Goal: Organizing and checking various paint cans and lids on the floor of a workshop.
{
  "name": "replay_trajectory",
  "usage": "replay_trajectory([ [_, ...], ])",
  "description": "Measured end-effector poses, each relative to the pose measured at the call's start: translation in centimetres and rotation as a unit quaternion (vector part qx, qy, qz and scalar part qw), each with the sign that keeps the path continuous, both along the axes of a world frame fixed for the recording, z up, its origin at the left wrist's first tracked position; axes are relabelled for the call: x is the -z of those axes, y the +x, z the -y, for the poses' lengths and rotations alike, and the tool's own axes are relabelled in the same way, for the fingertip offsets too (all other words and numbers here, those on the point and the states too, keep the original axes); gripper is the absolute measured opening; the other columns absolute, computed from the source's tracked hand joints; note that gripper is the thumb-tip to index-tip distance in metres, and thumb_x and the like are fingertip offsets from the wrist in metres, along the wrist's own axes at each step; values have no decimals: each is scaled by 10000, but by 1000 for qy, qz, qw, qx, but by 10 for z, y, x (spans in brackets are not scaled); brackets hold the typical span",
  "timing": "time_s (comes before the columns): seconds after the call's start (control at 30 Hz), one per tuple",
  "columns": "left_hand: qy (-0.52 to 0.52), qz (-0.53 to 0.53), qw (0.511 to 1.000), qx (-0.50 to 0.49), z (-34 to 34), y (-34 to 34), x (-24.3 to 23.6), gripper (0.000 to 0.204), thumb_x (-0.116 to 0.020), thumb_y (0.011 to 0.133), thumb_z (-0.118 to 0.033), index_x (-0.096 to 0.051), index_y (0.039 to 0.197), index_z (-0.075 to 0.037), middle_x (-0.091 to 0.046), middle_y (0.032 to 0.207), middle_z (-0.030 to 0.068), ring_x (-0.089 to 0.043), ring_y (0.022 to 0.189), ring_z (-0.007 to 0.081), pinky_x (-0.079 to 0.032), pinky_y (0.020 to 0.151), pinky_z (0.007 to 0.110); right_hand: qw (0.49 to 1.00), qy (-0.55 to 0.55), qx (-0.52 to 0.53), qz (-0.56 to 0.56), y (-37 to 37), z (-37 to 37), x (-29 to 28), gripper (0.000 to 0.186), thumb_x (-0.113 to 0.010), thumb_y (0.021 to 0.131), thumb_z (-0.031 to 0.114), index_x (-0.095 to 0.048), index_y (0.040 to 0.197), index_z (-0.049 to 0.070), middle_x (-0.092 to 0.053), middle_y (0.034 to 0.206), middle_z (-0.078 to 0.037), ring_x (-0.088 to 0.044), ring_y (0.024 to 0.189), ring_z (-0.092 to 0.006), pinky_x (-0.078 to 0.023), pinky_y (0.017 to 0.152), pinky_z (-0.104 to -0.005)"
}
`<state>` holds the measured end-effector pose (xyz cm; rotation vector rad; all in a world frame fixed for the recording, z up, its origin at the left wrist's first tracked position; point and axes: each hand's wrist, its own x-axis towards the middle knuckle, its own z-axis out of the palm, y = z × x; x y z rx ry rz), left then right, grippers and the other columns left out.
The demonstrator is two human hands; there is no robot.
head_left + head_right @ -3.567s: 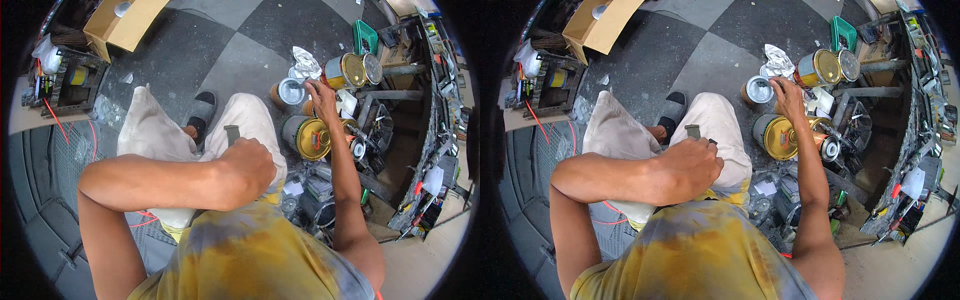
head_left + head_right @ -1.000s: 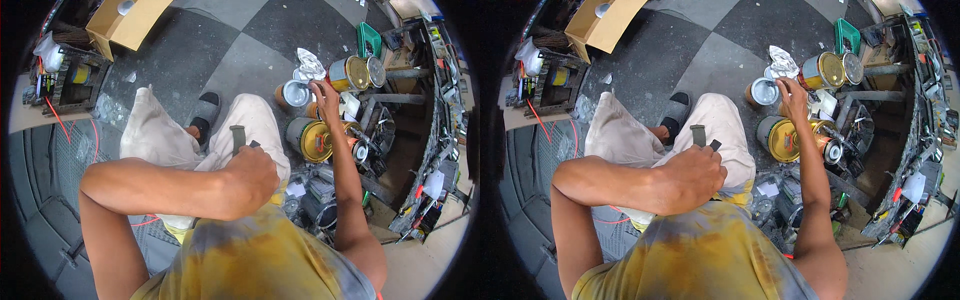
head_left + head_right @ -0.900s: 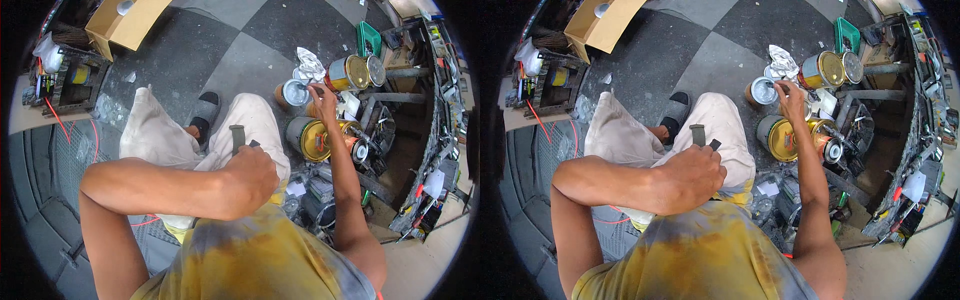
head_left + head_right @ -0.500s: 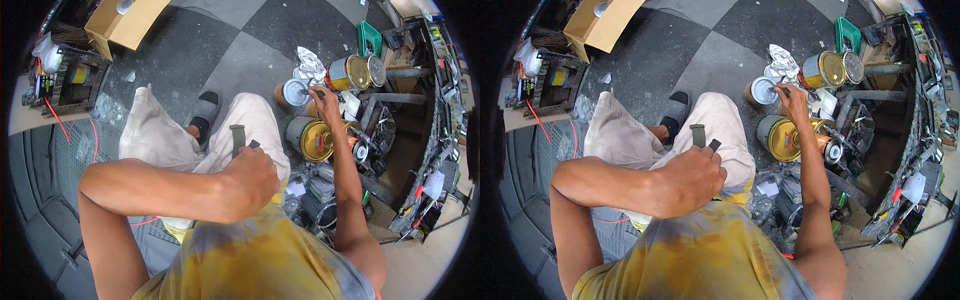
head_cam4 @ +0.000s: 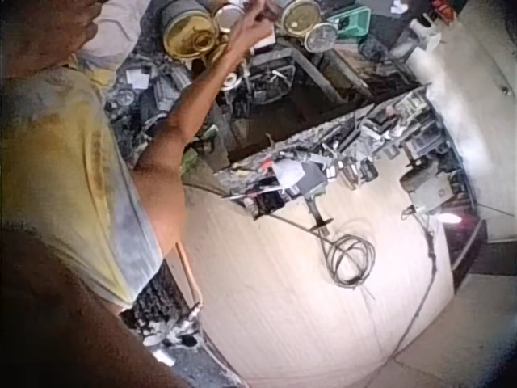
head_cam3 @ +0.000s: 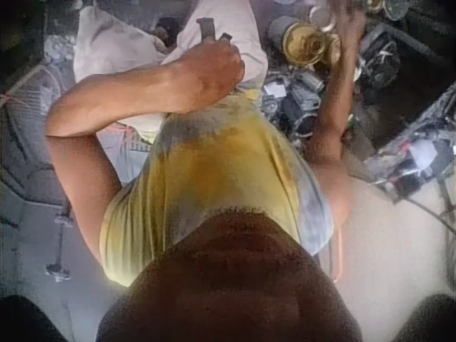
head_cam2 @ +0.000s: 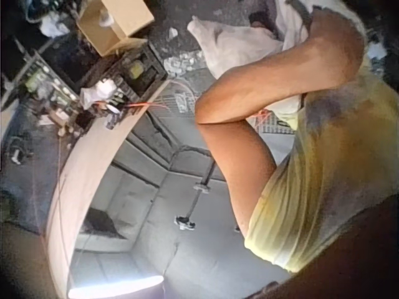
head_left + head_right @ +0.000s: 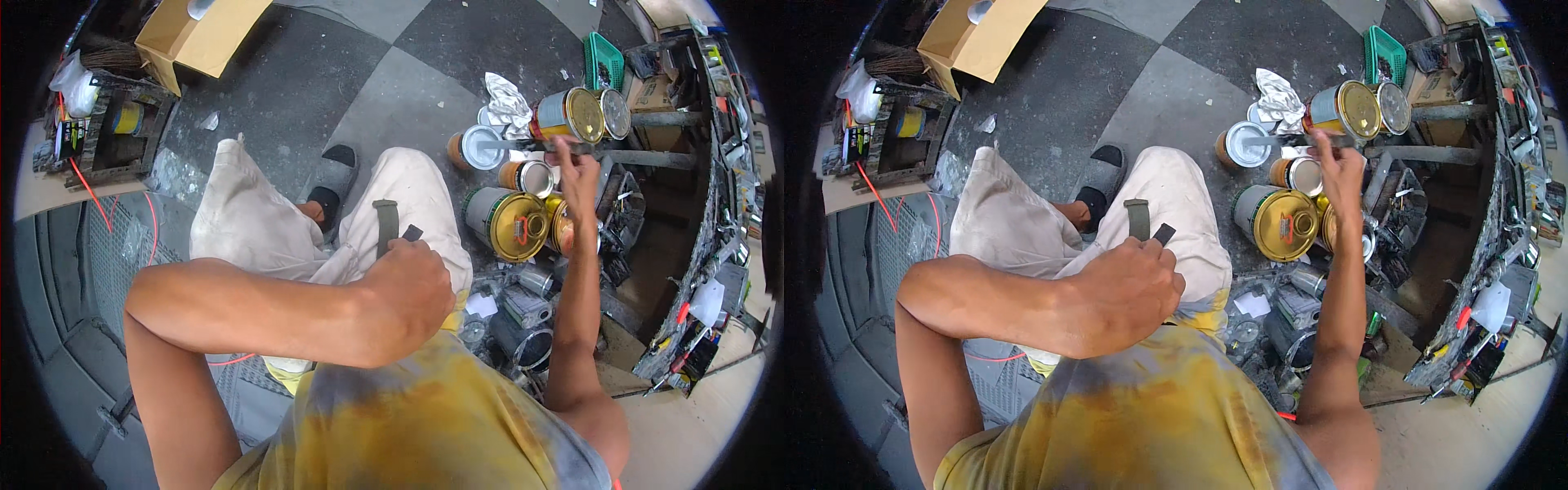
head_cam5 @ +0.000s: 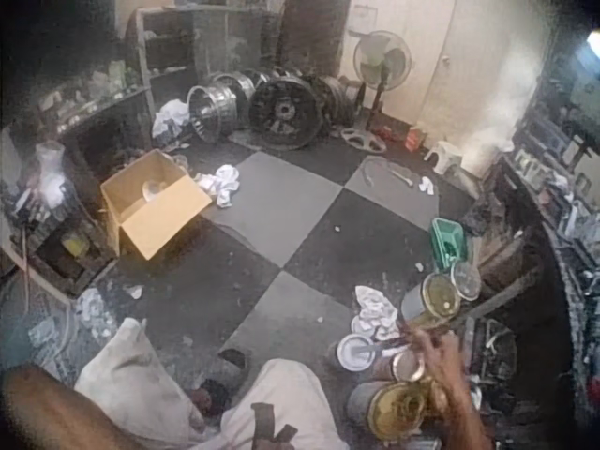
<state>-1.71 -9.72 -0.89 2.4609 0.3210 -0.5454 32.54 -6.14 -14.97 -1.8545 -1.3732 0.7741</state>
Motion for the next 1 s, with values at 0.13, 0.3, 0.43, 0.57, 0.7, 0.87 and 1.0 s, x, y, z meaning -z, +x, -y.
replay_trajectory([
  [0.13, 16, 17, 1000, 10, -2, 2, 1, 206, -583, 770, -82, -644, 903, 64, -630, 889, 182, -605, 861, 273, -488, 693, 359, 999, 30, 38, -4, 15, 7, -36, 290, -616, 964, 240, -691, 1041, -29, -691, 835, -30, -643, 730, -90, -490, 656, -230],
  [0.3, 13, 12, 1000, 6, -2, 3, 2, 206, -584, 770, -83, -642, 901, 66, -628, 885, 183, -603, 853, 269, -488, 690, 359, 999, 31, 32, 10, 14, 7, -43, 282, -622, 961, 237, -698, 1041, -23, -695, 853, -28, -630, 730, -85, -486, 666, -228],
  [0.43, 18, 11, 1000, 11, -2, 2, 2, 206, -586, 771, -86, -642, 901, 64, -628, 884, 179, -602, 853, 267, -487, 687, 358, 1000, 25, 19, 3, -6, 2, -19, 271, -630, 953, 235, -706, 1021, -16, -704, 852, -49, -623, 730, -94, -486, 671, -243],
  [0.57, 27, 22, 999, 11, -2, 2, 0, 211, -588, 772, -92, -643, 904, 63, -628, 882, 175, -600, 855, 264, -484, 683, 354, 992, 36, -41, 117, -6, -9, 36, 272, -640, 936, 258, -711, 1007, 5, -708, 838, -112, -631, 713, -149, -489, 672, -287],
  [0.7, 23, 21, 999, 12, -2, 1, -1, 218, -590, 773, -100, -644, 909, 62, -628, 881, 172, -596, 854, 260, -479, 677, 351, 995, 44, -55, 67, -23, -17, 68, 285, -640, 926, 290, -711, 1012, 28, -696, 826, -143, -646, 703, -202, -492, 674, -328],
  [0.87, 26, 32, 999, 6, -2, -2, 0, 216, -592, 772, -101, -645, 905, 61, -627, 878, 168, -593, 850, 256, -474, 672, 348, 980, -73, -132, 131, -24, -13, 49, 308, -621, 933, 316, -709, 1033, 38, -692, 787, -126, -654, 687, -220, -487, 652, -364],
  [1.0, 27, 38, 999, 0, -1, -3, 0, 211, -595, 769, -97, -646, 898, 61, -627, 878, 167, -594, 852, 257, -474, 673, 348, 967, -75, -144, 198, -23, -16, 40, 300, -627, 924, 320, -710, 1051, 62, -677, 744, -136, -652, 665, -244, -480, 635, -381],
])
